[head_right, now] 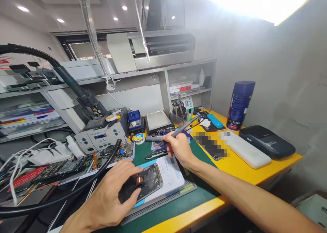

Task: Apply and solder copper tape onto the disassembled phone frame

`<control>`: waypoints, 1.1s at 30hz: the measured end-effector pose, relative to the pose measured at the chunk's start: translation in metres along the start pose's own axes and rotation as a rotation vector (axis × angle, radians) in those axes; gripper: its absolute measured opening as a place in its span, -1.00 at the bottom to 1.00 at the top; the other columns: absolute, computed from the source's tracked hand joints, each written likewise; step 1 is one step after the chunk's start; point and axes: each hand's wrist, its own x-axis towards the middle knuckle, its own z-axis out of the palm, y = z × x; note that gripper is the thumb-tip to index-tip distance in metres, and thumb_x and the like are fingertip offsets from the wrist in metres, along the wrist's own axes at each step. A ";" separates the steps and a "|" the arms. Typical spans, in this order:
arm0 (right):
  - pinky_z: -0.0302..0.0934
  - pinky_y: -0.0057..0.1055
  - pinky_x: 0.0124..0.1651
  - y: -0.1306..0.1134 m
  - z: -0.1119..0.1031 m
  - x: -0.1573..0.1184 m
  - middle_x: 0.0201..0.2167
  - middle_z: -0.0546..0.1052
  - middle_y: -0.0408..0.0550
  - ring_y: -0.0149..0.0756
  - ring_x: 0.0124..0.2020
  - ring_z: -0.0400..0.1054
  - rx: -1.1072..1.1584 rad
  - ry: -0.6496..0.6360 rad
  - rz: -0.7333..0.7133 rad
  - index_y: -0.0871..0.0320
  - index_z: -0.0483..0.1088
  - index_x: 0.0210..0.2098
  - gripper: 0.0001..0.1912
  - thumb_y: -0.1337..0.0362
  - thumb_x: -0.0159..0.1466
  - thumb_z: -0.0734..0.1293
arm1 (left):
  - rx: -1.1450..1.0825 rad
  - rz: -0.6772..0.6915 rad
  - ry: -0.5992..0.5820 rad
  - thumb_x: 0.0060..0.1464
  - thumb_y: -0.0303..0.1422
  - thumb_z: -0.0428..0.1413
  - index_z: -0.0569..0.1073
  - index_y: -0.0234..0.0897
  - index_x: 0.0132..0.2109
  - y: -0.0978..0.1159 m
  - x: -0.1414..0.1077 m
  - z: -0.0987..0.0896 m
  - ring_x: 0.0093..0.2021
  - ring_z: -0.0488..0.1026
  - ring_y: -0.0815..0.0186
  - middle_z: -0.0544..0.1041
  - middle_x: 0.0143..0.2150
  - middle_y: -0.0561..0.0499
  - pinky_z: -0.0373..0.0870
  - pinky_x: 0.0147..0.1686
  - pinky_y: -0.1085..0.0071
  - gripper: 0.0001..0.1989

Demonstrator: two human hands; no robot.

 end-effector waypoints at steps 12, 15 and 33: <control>0.40 -0.20 -0.15 -0.001 0.000 0.004 -0.07 0.49 0.01 -0.22 -0.17 0.45 -0.024 0.035 0.082 0.21 0.38 0.01 -0.70 0.18 0.37 0.30 | -0.005 0.011 -0.015 0.17 -0.29 0.08 0.29 -0.21 0.14 -0.002 -0.006 -0.002 0.07 0.36 0.14 0.43 0.01 -0.07 0.23 0.14 -0.03 -0.61; 0.40 -0.20 -0.15 -0.001 -0.002 0.004 -0.06 0.49 0.01 -0.22 -0.17 0.45 -0.019 0.036 0.068 0.21 0.38 0.01 -0.70 0.18 0.37 0.30 | 0.008 -0.048 0.034 0.20 -0.22 0.07 0.35 -0.23 0.08 -0.009 -0.007 -0.006 0.07 0.37 0.16 0.42 0.04 -0.08 0.29 0.10 0.01 -0.66; 0.40 -0.19 -0.14 0.000 -0.003 0.009 -0.05 0.48 0.02 -0.22 -0.15 0.45 0.031 0.013 0.035 0.21 0.37 0.03 -0.69 0.18 0.37 0.30 | 0.344 -0.845 -0.047 0.21 -0.21 0.10 0.41 -0.28 0.06 -0.169 0.107 -0.115 -0.03 0.46 0.21 0.45 0.05 -0.07 0.46 -0.06 0.17 -0.67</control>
